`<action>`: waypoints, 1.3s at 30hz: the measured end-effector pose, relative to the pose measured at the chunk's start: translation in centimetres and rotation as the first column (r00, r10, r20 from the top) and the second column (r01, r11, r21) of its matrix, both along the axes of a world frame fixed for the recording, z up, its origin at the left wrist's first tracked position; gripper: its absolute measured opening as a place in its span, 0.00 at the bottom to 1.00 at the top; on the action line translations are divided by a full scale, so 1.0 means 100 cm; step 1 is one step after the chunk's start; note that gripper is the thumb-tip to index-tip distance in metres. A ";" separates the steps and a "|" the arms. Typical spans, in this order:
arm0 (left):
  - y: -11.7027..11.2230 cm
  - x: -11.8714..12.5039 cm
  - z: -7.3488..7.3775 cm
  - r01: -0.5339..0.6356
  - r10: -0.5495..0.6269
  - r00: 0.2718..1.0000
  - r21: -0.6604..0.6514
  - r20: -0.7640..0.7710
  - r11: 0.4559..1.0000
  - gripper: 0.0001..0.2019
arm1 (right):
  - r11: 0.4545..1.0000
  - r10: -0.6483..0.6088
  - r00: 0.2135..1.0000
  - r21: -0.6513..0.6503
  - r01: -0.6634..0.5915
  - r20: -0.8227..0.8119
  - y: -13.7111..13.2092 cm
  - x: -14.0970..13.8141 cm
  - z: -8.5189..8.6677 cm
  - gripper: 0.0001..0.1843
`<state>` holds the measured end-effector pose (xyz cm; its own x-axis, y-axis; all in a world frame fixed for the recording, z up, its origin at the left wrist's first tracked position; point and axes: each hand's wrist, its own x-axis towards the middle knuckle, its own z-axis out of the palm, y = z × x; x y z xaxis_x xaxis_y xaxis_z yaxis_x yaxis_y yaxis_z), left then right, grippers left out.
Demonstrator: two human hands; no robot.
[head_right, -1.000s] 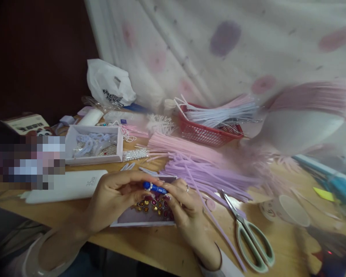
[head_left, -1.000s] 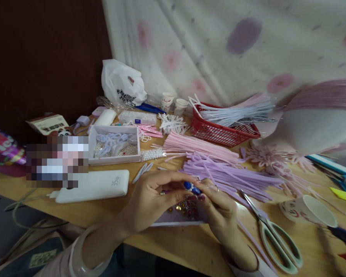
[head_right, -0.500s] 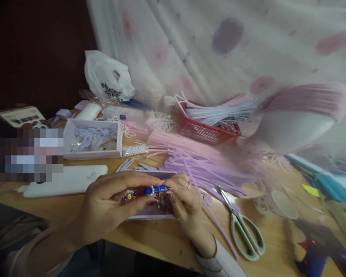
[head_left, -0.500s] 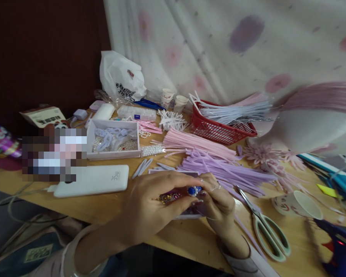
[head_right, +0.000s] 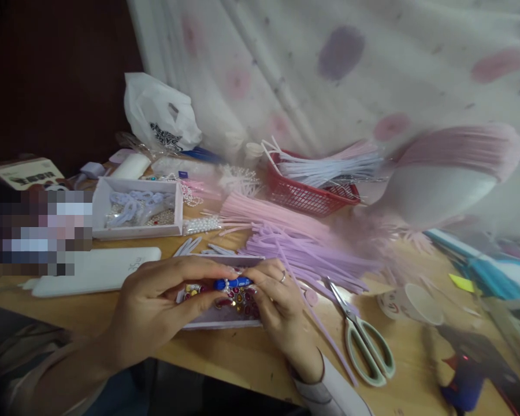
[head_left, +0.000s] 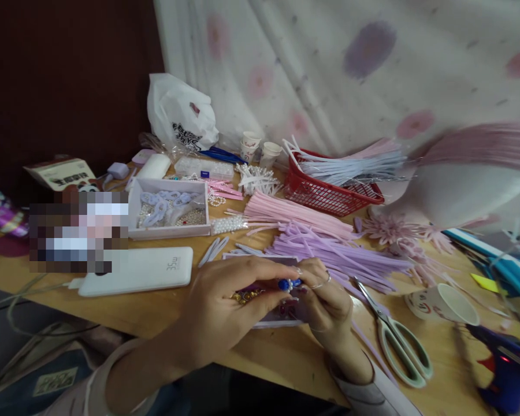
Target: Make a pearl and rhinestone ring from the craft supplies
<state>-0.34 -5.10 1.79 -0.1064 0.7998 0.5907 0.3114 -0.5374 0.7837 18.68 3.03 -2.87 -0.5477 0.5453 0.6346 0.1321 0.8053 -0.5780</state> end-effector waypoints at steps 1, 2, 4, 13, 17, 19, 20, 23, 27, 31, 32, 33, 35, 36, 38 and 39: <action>0.000 0.000 0.000 0.004 -0.004 1.000 -0.004 0.000 1.000 0.11 | 1.000 0.002 1.000 -0.002 -0.002 -0.003 0.000 0.000 0.000 0.17; 0.000 0.000 -0.001 0.006 -0.006 1.000 -0.003 -0.001 1.000 0.11 | 1.000 0.005 1.000 -0.006 -0.005 -0.004 0.000 0.001 0.000 0.17; 0.000 0.000 -0.002 0.007 -0.007 1.000 0.005 -0.009 1.000 0.12 | 1.000 0.006 1.000 -0.010 -0.006 -0.012 0.000 0.001 0.000 0.17; -0.002 -0.008 0.000 0.015 0.010 0.965 -0.092 0.262 0.996 0.11 | 0.992 -0.122 0.991 0.002 0.123 -0.057 0.003 0.002 0.004 0.16; 0.000 -0.014 -0.002 0.052 0.017 0.947 -0.203 0.322 0.978 0.09 | 0.940 -0.342 0.934 -0.023 0.342 -0.099 0.011 0.008 0.015 0.13; 0.002 -0.016 -0.006 0.061 0.020 0.951 -0.250 0.309 0.966 0.08 | 0.888 -0.459 0.884 -0.065 0.455 -0.087 0.018 0.008 0.028 0.09; 0.003 -0.017 -0.009 0.070 0.023 0.949 -0.280 0.314 0.957 0.08 | 0.870 -0.490 0.870 -0.083 0.485 -0.056 0.023 0.007 0.037 0.09; 0.003 -0.020 -0.014 0.124 0.037 0.922 -0.382 0.387 0.916 0.07 | 0.864 -0.466 0.873 -0.140 0.484 0.144 0.041 -0.006 0.065 0.14; -0.004 -0.030 -0.018 0.220 0.026 0.857 -0.410 0.515 0.885 0.06 | 0.886 -0.330 0.904 -0.240 0.396 0.273 0.081 -0.031 0.090 0.16; -0.016 -0.043 -0.022 0.372 -0.069 0.774 -0.364 0.629 0.854 0.05 | 0.893 -0.276 0.886 -0.242 0.380 0.374 0.126 -0.054 0.092 0.13; -0.018 -0.046 -0.023 0.387 -0.082 0.769 -0.359 0.634 0.849 0.05 | 0.898 -0.240 0.879 -0.250 0.362 0.412 0.134 -0.060 0.089 0.11; -0.019 -0.048 -0.024 0.386 -0.086 0.775 -0.362 0.625 0.848 0.05 | 0.905 -0.189 0.871 -0.265 0.334 0.453 0.140 -0.066 0.085 0.10; -0.019 -0.049 -0.026 0.361 -0.071 0.806 -0.392 0.588 0.846 0.06 | 0.916 -0.072 0.847 -0.302 0.265 0.527 0.147 -0.080 0.075 0.09; -0.017 -0.049 -0.027 0.345 -0.052 0.818 -0.418 0.572 0.840 0.07 | 0.919 -0.017 0.829 -0.318 0.233 0.558 0.149 -0.087 0.070 0.11; -0.014 -0.047 -0.028 0.325 -0.008 0.829 -0.470 0.559 0.820 0.09 | 0.926 0.051 0.803 -0.330 0.185 0.594 0.148 -0.101 0.061 0.13; -0.012 -0.046 -0.028 0.323 0.007 0.829 -0.488 0.559 0.811 0.10 | 0.931 0.065 0.798 -0.324 0.167 0.599 0.145 -0.106 0.059 0.12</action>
